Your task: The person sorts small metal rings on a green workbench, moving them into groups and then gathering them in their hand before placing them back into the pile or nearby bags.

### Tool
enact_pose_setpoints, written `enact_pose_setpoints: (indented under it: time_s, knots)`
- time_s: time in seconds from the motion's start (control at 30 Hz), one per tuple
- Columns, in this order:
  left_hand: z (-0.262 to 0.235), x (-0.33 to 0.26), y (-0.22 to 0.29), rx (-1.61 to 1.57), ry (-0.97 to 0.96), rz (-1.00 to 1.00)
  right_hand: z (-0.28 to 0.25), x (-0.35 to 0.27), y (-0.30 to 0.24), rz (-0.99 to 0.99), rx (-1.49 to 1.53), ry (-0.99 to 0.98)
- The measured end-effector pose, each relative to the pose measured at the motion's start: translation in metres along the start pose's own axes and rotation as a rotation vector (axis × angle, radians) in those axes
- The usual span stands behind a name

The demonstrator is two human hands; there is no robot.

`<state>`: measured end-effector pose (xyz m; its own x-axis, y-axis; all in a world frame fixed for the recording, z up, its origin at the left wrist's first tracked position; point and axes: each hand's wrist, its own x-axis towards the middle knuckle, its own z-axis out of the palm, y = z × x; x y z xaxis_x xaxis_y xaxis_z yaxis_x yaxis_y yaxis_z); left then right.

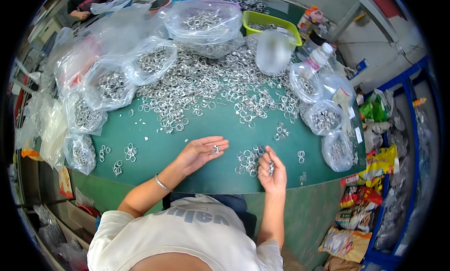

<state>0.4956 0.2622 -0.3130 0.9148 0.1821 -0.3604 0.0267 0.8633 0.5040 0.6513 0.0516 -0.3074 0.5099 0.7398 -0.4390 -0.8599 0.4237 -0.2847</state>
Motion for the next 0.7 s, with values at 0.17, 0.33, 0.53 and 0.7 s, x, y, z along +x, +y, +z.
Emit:
enact_pose_setpoints:
  time_s: [0.17,0.33,0.53,0.7]
  knots:
    - [0.004,0.013,-0.027,0.354,0.057,0.148,-0.025,-0.02,-0.023,-0.262,-0.128,0.126]
    - [0.018,0.041,-0.06,0.937,0.01,0.443,-0.022,-0.014,-0.025,-0.205,0.046,0.063]
    - [0.032,0.038,-0.086,1.437,-0.147,0.605,-0.027,-0.01,-0.033,-0.114,0.187,0.014]
    - [0.063,0.053,-0.073,1.727,-0.153,0.721,-0.037,-0.011,-0.033,-0.114,0.218,0.027]
